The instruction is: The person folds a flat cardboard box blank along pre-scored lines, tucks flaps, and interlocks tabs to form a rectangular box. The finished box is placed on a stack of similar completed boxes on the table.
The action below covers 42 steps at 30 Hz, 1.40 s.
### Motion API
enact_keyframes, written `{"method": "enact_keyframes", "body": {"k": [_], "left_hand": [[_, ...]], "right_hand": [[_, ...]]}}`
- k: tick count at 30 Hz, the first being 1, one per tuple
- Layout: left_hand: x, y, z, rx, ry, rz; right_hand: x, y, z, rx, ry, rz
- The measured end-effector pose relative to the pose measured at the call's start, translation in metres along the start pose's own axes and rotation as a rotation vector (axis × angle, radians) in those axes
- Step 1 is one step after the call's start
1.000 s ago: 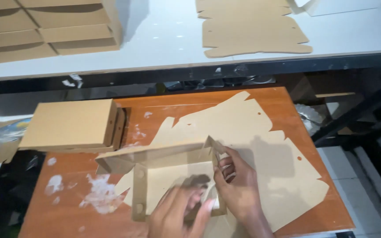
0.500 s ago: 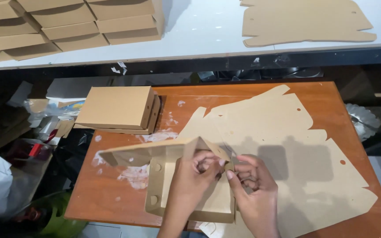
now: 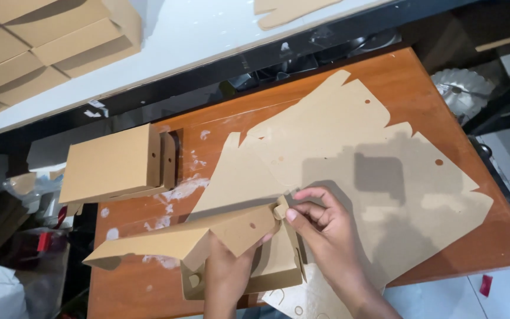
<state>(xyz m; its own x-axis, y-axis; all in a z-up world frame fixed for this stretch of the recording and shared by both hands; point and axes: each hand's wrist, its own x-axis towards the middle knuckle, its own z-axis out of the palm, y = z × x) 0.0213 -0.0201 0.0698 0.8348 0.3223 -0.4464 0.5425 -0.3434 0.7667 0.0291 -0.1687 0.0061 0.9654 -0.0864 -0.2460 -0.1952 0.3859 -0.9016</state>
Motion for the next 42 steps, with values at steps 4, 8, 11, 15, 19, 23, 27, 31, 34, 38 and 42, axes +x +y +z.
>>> {"method": "enact_keyframes", "body": {"k": [4, 8, 11, 15, 19, 23, 27, 31, 34, 38, 42], "left_hand": [[0.009, -0.017, 0.005, -0.199, 0.006, 0.313], [0.006, -0.014, 0.006, -0.021, 0.03, 0.087], [0.005, -0.013, 0.01, -0.03, 0.025, 0.07], [0.005, -0.011, 0.01, -0.053, 0.028, 0.025], [0.012, -0.017, 0.01, -0.108, -0.029, 0.14], [0.017, -0.024, 0.012, -0.163, -0.046, 0.253], [0.005, -0.002, 0.01, -0.101, -0.069, 0.031], [0.026, -0.042, 0.012, 0.374, -0.009, -0.378], [0.075, -0.146, 0.028, 0.384, 0.025, 0.252], [0.065, -0.104, 0.029, 0.28, -0.018, 0.275], [0.051, -0.068, 0.027, 0.051, -0.103, 0.321]], "right_hand": [[0.002, 0.007, -0.002, 0.028, -0.02, -0.029], [0.002, 0.008, -0.002, -0.014, -0.008, -0.053], [0.001, 0.007, 0.0, -0.106, 0.07, -0.086], [0.004, 0.011, -0.002, -0.092, 0.081, -0.134], [0.003, 0.004, -0.001, -0.096, 0.074, -0.081], [0.002, 0.005, 0.001, -0.086, 0.091, -0.098], [0.001, 0.005, 0.001, -0.093, 0.115, -0.092], [0.001, 0.004, 0.002, -0.15, 0.106, -0.132], [-0.001, 0.003, 0.003, -0.24, 0.08, -0.152], [0.004, -0.001, 0.001, -0.288, 0.01, -0.17], [0.007, -0.003, -0.006, -0.294, 0.029, -0.169]]}}
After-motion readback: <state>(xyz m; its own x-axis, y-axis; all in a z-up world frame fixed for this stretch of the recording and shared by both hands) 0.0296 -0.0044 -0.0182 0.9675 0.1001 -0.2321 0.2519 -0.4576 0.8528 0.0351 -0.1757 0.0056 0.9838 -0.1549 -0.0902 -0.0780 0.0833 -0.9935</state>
